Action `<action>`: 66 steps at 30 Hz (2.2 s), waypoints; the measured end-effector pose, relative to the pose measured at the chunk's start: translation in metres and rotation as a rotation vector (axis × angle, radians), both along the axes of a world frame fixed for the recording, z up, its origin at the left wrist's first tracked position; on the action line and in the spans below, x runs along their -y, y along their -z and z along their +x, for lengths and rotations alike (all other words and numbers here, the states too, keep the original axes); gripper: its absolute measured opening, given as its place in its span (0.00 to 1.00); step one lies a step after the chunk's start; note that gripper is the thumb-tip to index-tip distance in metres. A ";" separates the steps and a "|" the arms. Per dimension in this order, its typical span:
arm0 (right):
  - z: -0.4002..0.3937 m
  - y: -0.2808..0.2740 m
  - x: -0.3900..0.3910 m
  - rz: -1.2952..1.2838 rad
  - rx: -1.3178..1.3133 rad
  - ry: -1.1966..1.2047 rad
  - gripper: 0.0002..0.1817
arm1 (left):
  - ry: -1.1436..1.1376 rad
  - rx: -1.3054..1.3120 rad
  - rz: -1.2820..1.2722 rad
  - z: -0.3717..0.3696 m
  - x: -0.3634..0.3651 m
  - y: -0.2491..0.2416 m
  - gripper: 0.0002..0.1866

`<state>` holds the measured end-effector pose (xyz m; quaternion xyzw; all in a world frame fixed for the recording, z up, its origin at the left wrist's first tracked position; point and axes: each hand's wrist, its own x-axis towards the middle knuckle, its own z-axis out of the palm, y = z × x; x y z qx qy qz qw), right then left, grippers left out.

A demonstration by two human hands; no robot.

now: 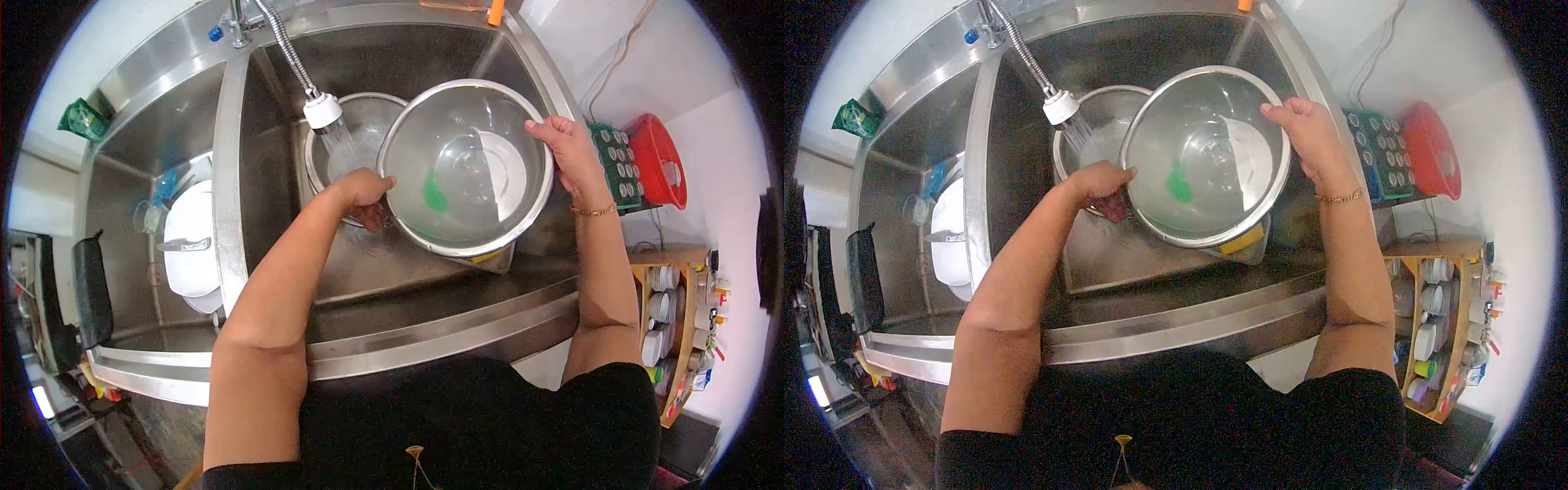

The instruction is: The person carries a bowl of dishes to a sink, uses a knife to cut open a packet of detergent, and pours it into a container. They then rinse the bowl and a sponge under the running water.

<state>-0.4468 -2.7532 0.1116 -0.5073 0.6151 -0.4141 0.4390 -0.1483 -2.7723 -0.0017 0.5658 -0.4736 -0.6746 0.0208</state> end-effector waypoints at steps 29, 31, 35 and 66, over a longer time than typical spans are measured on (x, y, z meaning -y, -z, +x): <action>0.013 -0.018 -0.014 -0.096 0.089 -0.036 0.11 | -0.072 -0.102 0.047 -0.002 0.004 0.016 0.28; 0.014 -0.019 -0.015 -0.097 0.102 -0.032 0.11 | -0.080 -0.079 0.070 -0.001 0.005 0.016 0.29; 0.018 -0.023 -0.017 -0.095 0.089 -0.014 0.12 | -0.074 -0.110 0.056 -0.002 0.002 0.007 0.28; 0.023 -0.029 -0.024 -0.200 0.120 -0.044 0.09 | -0.158 -0.149 0.047 -0.001 0.003 -0.003 0.28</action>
